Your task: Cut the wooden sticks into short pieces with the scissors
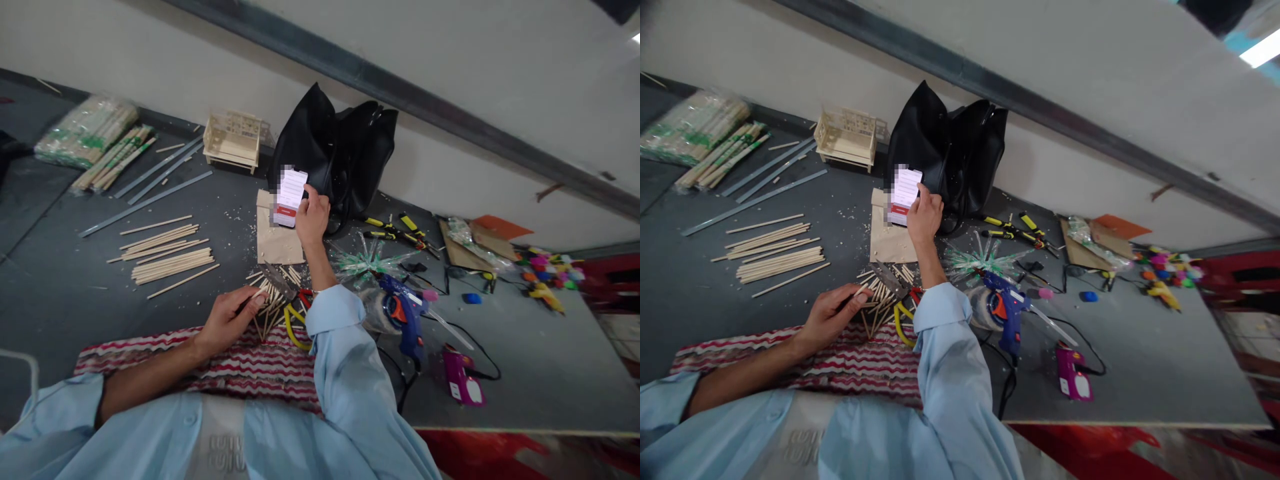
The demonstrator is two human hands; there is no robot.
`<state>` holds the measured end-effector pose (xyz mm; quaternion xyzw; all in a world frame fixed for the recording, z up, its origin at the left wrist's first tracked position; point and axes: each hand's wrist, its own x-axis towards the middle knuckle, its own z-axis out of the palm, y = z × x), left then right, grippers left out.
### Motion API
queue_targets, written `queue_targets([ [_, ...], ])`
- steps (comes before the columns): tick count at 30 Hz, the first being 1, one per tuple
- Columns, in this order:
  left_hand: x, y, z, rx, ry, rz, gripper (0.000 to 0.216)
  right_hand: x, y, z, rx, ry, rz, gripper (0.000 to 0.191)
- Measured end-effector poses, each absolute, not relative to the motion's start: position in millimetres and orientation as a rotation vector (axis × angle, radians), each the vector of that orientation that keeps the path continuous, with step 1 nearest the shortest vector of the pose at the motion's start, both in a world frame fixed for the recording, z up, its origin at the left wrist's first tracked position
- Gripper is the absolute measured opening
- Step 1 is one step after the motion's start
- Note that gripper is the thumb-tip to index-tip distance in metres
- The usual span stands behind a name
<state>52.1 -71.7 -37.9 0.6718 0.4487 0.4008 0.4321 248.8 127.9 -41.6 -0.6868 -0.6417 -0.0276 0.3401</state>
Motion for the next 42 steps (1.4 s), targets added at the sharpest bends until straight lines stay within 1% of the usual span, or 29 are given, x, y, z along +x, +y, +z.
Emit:
queue_targets([
  [8, 52.5, -71.2, -38.2, 1.676, 1.113, 1.014, 0.029, 246.3, 124.9, -38.6, -1.815, -1.658, -0.002, 0.040],
  [20, 52.5, -71.4, -37.4, 1.684, 1.112, 1.007, 0.030, 247.7, 125.3, -42.4, -1.785, -1.670, -0.032, 0.037],
  [32, 52.2, -71.6, -37.1, 1.660, 1.110, 0.997, 0.031, 246.8, 123.5, -38.5, -1.806, -1.677, 0.004, 0.036],
  [42, 53.0, -71.0, -37.2, 1.665, 1.108, 0.999, 0.032, 247.5, 123.1, -39.4, -1.789, -1.696, -0.010, 0.040],
])
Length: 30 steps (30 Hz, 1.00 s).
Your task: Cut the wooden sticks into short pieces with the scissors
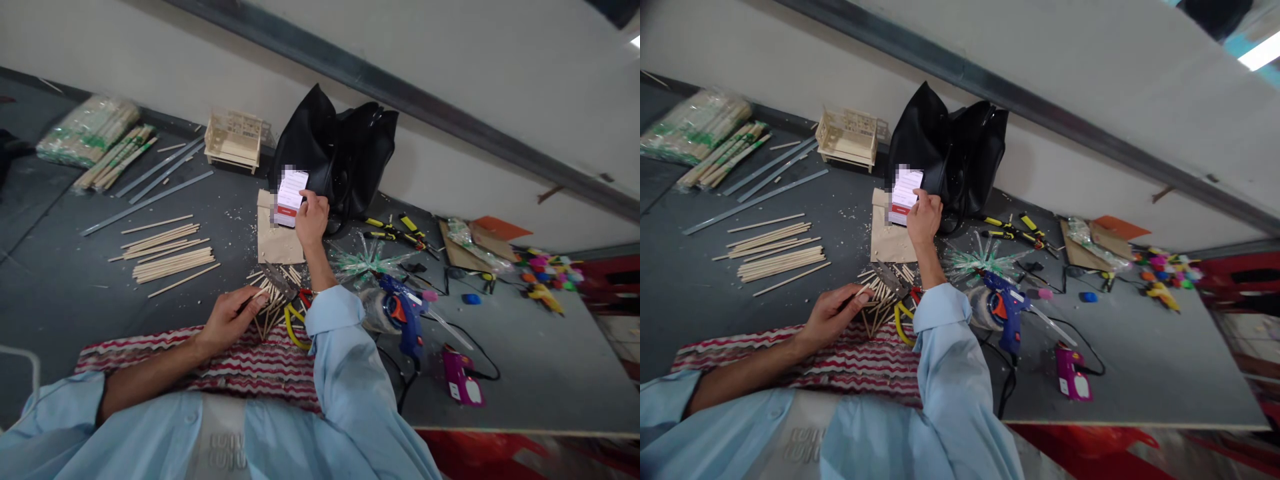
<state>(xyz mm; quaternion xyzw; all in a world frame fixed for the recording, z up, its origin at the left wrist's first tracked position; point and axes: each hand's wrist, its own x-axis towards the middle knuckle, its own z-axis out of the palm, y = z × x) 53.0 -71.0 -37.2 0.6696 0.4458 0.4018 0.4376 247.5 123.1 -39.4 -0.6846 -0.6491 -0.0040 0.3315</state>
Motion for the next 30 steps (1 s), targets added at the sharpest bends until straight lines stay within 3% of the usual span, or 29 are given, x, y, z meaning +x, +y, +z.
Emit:
queue_targets([
  [30, 52.5, -70.8, -38.1, 1.701, 1.095, 1.012, 0.028, 248.2, 122.7, -38.0, -1.836, -1.717, 0.031, 0.047],
])
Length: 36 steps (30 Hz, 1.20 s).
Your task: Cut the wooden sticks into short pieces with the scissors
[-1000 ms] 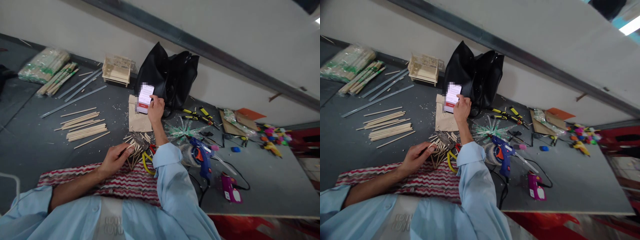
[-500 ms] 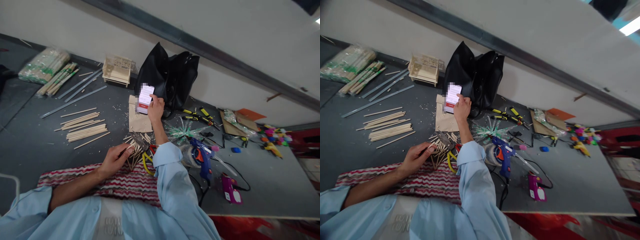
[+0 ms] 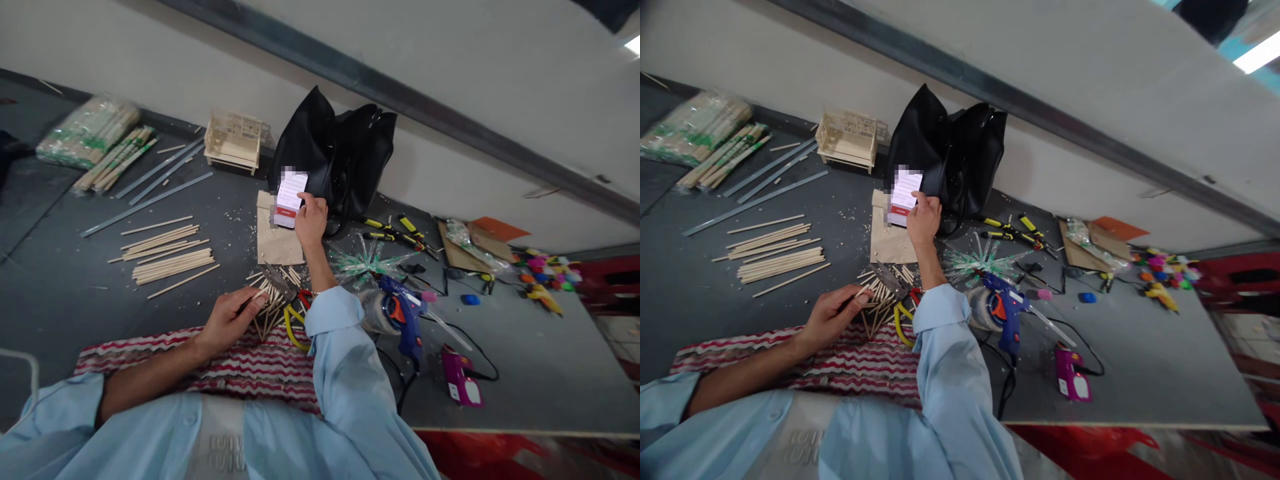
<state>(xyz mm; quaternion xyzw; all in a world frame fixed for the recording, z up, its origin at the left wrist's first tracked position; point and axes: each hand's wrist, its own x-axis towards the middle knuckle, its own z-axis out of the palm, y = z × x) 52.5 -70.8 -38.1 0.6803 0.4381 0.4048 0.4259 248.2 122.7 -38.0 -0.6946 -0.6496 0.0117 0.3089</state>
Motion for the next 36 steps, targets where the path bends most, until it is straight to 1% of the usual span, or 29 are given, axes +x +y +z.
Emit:
queue_targets([
  [11, 52.6, -71.0, -37.4, 1.698, 1.096, 1.016, 0.028, 247.7, 127.1, -34.5, -1.893, -1.718, 0.055, 0.051],
  [17, 52.6, -72.1, -39.4, 1.694, 1.096, 1.006, 0.028, 251.7, 125.6, -38.1, -1.801, -1.709, 0.027, 0.051],
  [36, 52.7, -71.5, -38.7, 1.685, 1.108, 0.997, 0.030, 247.5, 126.4, -35.7, -1.872, -1.713, 0.059, 0.052],
])
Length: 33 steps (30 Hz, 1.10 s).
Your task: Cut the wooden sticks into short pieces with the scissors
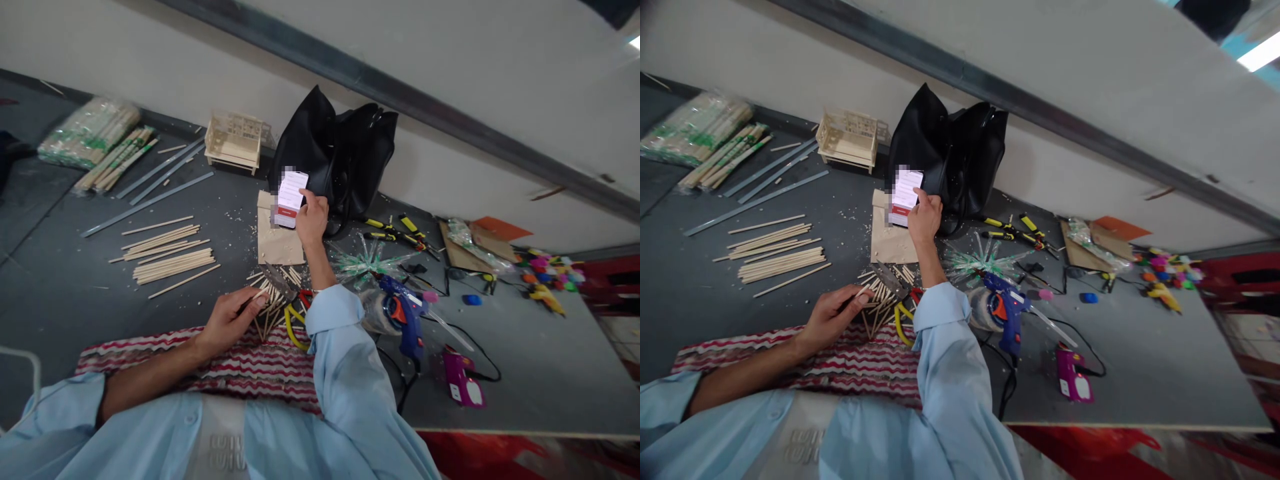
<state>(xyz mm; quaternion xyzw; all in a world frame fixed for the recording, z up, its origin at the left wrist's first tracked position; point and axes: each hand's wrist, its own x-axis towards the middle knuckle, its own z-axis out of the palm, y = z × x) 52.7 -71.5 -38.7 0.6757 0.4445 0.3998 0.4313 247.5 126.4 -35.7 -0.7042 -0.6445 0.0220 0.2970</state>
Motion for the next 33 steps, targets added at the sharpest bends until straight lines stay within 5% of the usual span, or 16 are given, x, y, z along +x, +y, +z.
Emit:
queue_targets([
  [33, 53.0, -71.6, -37.2, 1.665, 1.111, 0.987, 0.034, 253.4, 124.8, -40.8, -1.803, -1.690, 0.034, 0.050],
])
